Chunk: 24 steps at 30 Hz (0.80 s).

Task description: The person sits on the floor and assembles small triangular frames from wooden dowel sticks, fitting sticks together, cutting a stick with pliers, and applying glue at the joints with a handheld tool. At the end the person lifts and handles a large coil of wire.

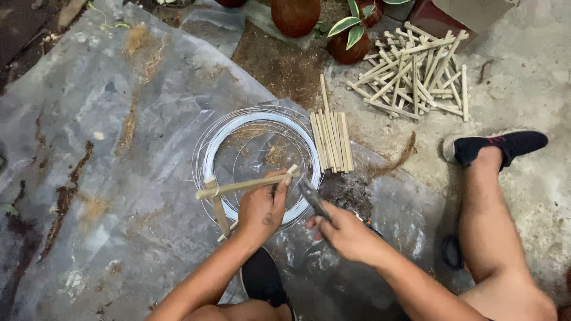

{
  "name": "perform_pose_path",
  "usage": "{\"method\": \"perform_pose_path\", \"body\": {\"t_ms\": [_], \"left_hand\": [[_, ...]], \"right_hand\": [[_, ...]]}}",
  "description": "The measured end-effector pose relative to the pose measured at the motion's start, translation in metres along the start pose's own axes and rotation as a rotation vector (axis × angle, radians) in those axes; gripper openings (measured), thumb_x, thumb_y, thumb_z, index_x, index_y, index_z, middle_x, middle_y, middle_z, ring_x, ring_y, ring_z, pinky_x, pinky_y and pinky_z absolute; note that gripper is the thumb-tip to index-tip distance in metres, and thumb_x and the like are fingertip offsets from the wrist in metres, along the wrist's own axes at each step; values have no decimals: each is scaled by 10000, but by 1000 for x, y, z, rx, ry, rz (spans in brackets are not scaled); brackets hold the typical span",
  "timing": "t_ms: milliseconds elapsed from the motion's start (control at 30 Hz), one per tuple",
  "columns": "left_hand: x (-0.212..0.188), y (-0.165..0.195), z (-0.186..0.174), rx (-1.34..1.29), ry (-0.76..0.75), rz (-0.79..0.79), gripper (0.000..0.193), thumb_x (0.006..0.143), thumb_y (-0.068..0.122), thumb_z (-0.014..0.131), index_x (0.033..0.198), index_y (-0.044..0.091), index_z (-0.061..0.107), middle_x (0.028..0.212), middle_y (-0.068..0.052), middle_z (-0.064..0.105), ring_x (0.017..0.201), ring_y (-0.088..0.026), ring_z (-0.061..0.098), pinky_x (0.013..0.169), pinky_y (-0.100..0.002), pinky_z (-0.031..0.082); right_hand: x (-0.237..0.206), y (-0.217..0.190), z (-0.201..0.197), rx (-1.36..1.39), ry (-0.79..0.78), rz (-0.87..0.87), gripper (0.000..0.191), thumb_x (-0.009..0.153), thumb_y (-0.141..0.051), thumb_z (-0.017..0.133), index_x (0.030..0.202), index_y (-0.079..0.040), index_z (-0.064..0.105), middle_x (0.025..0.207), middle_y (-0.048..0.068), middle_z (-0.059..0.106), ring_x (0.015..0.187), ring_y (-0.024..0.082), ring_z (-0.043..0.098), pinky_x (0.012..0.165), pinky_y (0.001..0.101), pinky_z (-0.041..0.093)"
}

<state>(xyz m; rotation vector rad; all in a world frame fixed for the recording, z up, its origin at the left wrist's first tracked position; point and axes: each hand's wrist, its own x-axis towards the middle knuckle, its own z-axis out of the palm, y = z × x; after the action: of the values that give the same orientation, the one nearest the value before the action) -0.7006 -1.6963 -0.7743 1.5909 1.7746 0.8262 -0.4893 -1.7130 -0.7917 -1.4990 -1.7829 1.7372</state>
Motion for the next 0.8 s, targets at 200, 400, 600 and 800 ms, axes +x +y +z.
{"method": "perform_pose_path", "body": {"t_ms": [200, 400, 600, 800], "left_hand": [[1, 3, -2, -31, -32, -42, 383, 1012, 432, 511, 1214, 154, 679, 880, -165, 736, 858, -384, 711, 742, -469, 538], [1, 5, -2, 26, -33, -41, 396, 1013, 449, 511, 1221, 152, 672, 877, -172, 736, 873, -397, 709, 746, -476, 537], [1, 4, -1, 25, -37, -50, 404, 1011, 457, 502, 1228, 160, 668, 907, -165, 742, 898, -398, 710, 753, -478, 540], [1, -3, 3, 25, -7, 33, 426, 1014, 447, 501, 1298, 165, 649, 1127, -146, 730, 976, -397, 694, 788, -476, 535]], "right_hand": [[-11, -31, -2, -689, 210, -58, 709, 918, -147, 531, 1564, -38, 260, 1052, 237, 643, 877, 437, 675, 764, 531, 530], [-7, -44, 2, -816, 244, -42, 680, 926, -164, 538, 1550, -49, 293, 1015, 214, 621, 814, 425, 681, 722, 544, 546], [-1, -35, 3, -821, 241, -56, 668, 921, -181, 553, 1537, -61, 323, 965, 216, 649, 784, 420, 692, 705, 550, 547], [4, -18, 6, -752, 273, -116, 627, 902, -159, 551, 1496, -50, 384, 974, 234, 672, 763, 438, 692, 672, 561, 544]]}}
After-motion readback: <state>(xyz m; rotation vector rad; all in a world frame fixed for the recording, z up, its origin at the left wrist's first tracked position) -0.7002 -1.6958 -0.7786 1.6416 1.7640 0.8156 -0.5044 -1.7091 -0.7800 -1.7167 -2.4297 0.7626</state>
